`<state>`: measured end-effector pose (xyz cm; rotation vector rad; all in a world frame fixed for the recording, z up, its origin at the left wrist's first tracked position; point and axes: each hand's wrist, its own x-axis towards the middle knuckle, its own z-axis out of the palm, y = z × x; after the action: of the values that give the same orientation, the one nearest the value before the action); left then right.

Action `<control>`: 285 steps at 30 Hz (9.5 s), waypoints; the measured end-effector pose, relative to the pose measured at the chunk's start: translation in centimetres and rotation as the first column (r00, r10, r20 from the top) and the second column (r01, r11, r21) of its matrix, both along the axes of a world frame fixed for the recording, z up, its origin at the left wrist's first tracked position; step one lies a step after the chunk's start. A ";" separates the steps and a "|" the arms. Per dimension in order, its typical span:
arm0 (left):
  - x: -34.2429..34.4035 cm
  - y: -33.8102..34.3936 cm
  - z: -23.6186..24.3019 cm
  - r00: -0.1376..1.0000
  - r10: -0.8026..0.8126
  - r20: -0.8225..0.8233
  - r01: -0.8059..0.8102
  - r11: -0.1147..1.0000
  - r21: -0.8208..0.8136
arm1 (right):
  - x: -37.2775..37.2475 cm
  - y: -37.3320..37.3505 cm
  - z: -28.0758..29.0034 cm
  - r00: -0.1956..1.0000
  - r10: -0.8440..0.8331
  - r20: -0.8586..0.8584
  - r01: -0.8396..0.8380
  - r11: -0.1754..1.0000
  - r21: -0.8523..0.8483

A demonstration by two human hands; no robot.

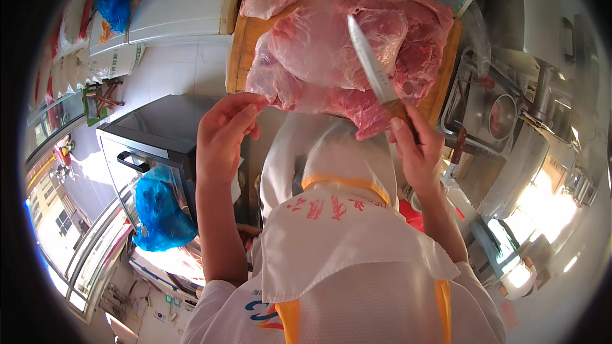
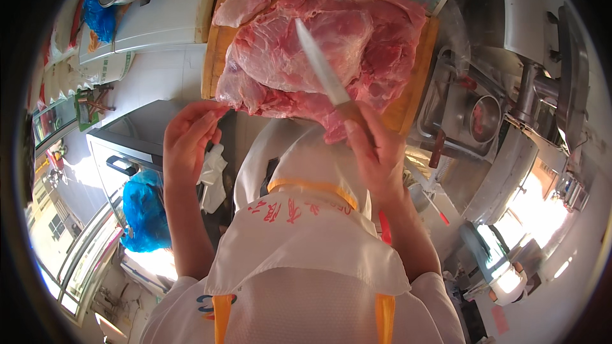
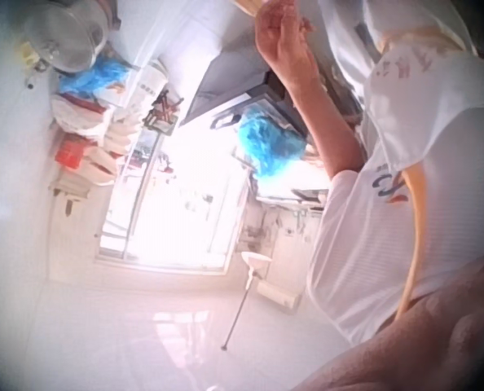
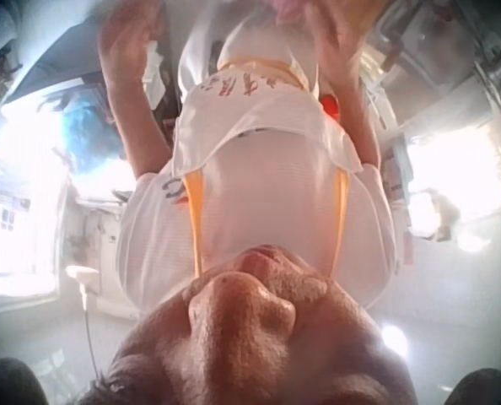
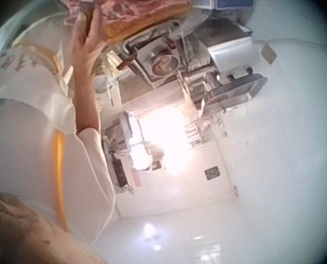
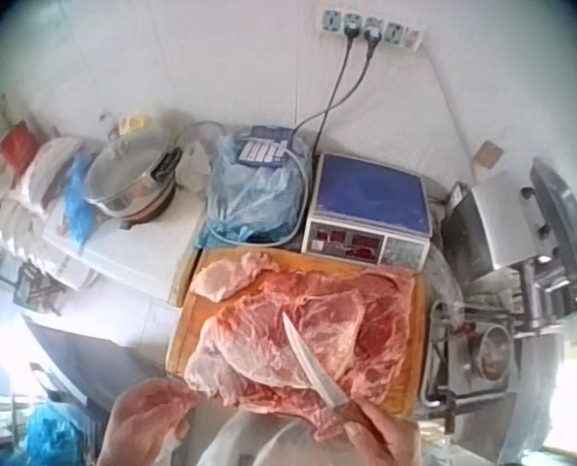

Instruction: The person trims the skin and fat from a large piece of meat on a wooden cutting board by hand using a knife.

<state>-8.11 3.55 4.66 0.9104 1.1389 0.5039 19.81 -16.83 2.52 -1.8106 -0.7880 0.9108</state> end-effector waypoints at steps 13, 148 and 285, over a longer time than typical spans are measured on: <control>7.6 18.1 -9.7 0.988 -0.102 -0.112 0.137 0.919 0.369 | 0.3 -0.4 0.7 0.949 -0.233 -0.214 0.253 0.965 0.071; 30.7 10.7 0.9 0.132 -0.738 -0.662 0.990 0.059 0.131 | -6.7 -4.3 -5.6 0.779 -0.568 0.266 0.524 0.822 0.222; 14.0 22.4 -4.1 0.782 -0.469 -0.409 0.555 0.824 0.116 | 2.4 -4.9 -5.2 0.585 -0.636 -0.504 0.721 0.692 -0.038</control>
<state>5.88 25.92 0.55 1.5149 1.1069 0.0023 22.17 -21.75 -2.69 -1.4378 0.1813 0.6816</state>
